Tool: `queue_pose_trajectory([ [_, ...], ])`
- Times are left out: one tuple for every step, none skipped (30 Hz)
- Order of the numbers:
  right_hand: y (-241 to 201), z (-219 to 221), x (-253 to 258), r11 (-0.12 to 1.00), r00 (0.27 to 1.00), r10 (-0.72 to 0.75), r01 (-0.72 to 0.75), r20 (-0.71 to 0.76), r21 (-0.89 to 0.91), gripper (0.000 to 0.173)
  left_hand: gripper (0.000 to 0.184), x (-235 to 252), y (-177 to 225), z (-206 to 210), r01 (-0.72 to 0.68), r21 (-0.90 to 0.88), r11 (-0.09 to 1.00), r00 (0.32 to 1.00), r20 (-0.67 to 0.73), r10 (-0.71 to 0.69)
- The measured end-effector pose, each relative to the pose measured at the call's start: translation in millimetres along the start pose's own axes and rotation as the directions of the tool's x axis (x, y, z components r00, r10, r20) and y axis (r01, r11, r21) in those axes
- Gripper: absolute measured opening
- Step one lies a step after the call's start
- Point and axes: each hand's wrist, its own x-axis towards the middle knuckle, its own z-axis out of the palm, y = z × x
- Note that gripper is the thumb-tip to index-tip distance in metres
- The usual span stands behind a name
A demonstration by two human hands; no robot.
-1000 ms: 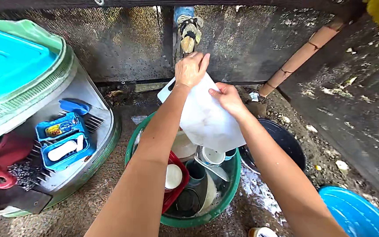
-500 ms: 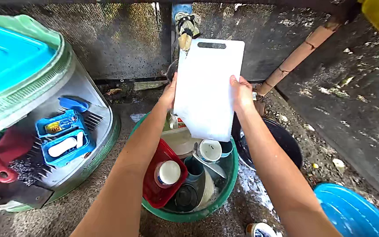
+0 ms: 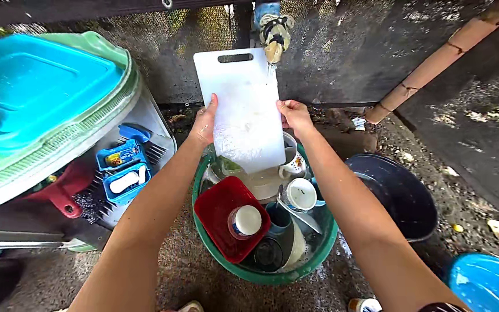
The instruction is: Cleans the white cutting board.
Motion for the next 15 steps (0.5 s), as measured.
queue_pose_trajectory([
  [2,0,1,1.000,1.000,0.014,-0.013,0.026,-0.023,0.033,0.054,1,3,-2,-0.046,0.017,0.999,0.998,-0.042,0.047],
  [5,0,1,0.999,0.999,0.024,-0.022,0.048,-0.038,0.033,0.054,3,5,-5,-0.086,0.020,0.996,0.993,-0.077,0.087],
  [8,1,1,0.999,0.997,0.037,-0.034,0.067,-0.040,0.033,0.053,6,5,-8,-0.119,0.008,0.993,0.986,-0.118,0.119],
  [10,3,1,0.999,0.996,0.043,-0.040,0.085,-0.029,0.034,0.053,9,4,-10,-0.149,-0.012,0.989,0.976,-0.160,0.145],
  [11,4,0,0.999,0.994,0.040,-0.040,0.103,-0.002,0.037,0.054,12,4,-12,-0.172,-0.035,0.985,0.965,-0.208,0.161],
  [10,5,-2,0.999,0.991,0.033,-0.036,0.129,0.026,0.042,0.055,15,3,-12,-0.191,-0.051,0.980,0.952,-0.254,0.172],
  [6,6,-5,0.999,0.988,0.008,-0.015,0.152,0.040,0.045,0.056,17,2,-12,-0.208,-0.059,0.976,0.939,-0.291,0.183],
  [2,7,-7,0.999,0.984,-0.033,0.026,0.175,0.040,0.044,0.057,19,0,-11,-0.220,-0.054,0.974,0.925,-0.330,0.191],
  [-3,7,-8,0.996,0.976,-0.089,0.084,0.199,0.032,0.037,0.058,21,-1,-8,-0.223,-0.035,0.974,0.908,-0.372,0.194],
  [-8,5,-8,0.991,0.965,-0.131,0.128,0.229,0.026,0.030,0.057,24,-3,-5,-0.218,-0.006,0.976,0.891,-0.408,0.197],
  [-15,1,-8,0.988,0.957,-0.151,0.150,0.247,0.022,0.027,0.056,26,-5,-1,-0.200,0.037,0.979,0.874,-0.445,0.195],
  [-23,-5,-8,0.987,0.955,-0.157,0.162,0.252,0.003,0.026,0.056,27,-8,4,-0.144,0.107,0.984,0.859,-0.479,0.178],
  [-32,-11,-8,0.985,0.956,-0.157,0.171,0.246,-0.036,0.025,0.060,28,-10,9,-0.055,0.197,0.979,0.856,-0.496,0.148],
  [-43,-18,-10,0.979,0.961,-0.153,0.180,0.230,-0.101,0.023,0.066,28,-12,15,0.048,0.281,0.959,0.870,-0.483,0.098],
  [-54,-24,-12,0.964,0.966,-0.150,0.190,0.208,-0.188,0.022,0.075,26,-13,22,0.146,0.325,0.934,0.898,-0.440,0.013],
])
